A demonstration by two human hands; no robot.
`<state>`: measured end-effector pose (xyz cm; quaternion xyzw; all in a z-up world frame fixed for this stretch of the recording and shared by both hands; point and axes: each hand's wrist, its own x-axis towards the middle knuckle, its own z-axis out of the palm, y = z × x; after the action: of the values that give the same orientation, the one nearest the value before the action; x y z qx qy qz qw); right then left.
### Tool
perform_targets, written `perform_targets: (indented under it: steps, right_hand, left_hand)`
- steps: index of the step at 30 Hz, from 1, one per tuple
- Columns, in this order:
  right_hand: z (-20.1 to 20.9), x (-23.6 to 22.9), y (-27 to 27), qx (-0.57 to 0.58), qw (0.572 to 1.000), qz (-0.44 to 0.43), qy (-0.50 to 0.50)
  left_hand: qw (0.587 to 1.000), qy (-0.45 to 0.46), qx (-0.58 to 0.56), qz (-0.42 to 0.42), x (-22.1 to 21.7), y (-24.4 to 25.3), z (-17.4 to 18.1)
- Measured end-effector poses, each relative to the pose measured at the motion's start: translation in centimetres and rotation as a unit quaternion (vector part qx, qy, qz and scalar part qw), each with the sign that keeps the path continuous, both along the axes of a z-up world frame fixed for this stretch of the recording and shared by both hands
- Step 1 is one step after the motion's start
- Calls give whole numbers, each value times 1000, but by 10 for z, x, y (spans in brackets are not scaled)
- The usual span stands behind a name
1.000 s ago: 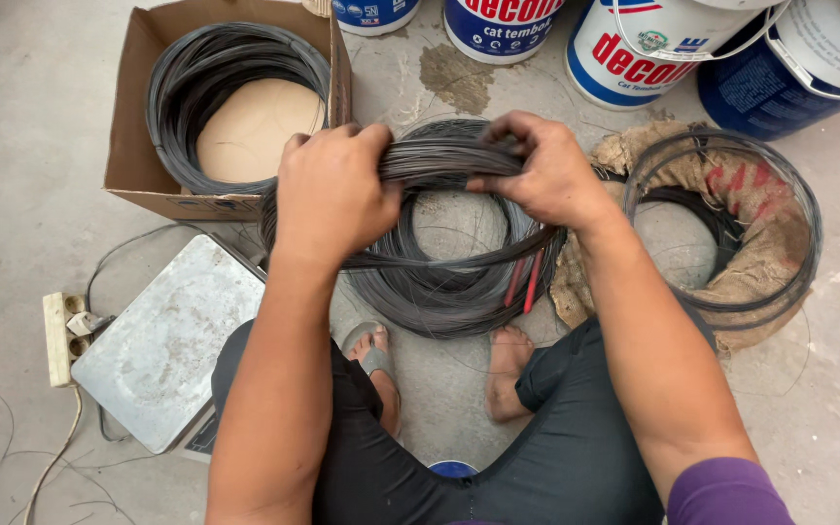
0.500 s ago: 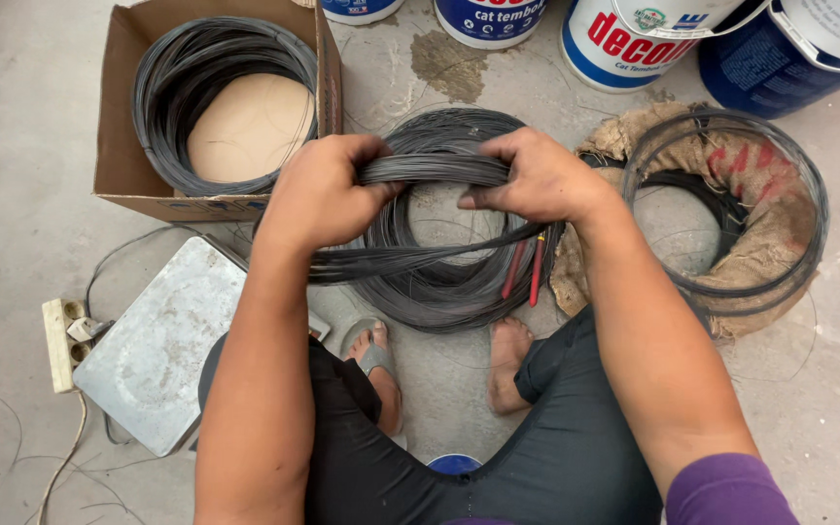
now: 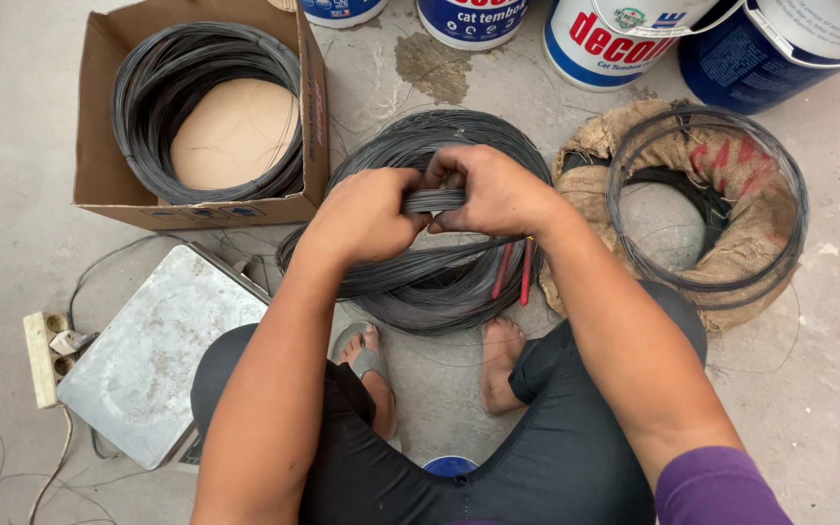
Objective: The person sits on the floor and coils a length of gray wire by hand into a neat circular bundle. They then use red-handled pliers to cut a securing tie and place the finished coil into a cardboard box.
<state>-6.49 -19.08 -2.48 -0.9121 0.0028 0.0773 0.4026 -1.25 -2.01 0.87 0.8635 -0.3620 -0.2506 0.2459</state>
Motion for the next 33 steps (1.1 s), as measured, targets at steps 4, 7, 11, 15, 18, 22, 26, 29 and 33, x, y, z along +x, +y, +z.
perform_targets:
  steps: [4,7,11,15,18,22,26,29,33]
  right_hand:
    - [35,-11,-7,32,999,40,2]
    - [36,-23,-21,35,999,23,-27]
    - [31,-32,-28,-33,997,4,-71]
    - [2,-35,-28,-168,945,-22,-281]
    - [-28,-31,-30,-240,858,-10,-455]
    - [-32,-25,-36,-233,816,-11,-528]
    - [-17,-28,-31,-198,805,4,-560]
    - [-14,-27,-29,-185,807,7,-561]
    - [-7,-28,-26,-127,825,-4,-550]
  left_hand:
    - [999,24,-33,14,2,3,14]
    - [998,45,-49,21,11,9,10]
    - [988,99,-107,54,30,20,-8]
    - [972,147,-174,48,38,24,-15]
    - [964,168,-203,45,39,27,-15]
    - [959,182,-216,36,39,30,-18]
    - [957,189,-219,27,42,30,-21]
    - [953,200,-224,25,41,30,-17]
    - [954,201,-223,19,40,29,-20]
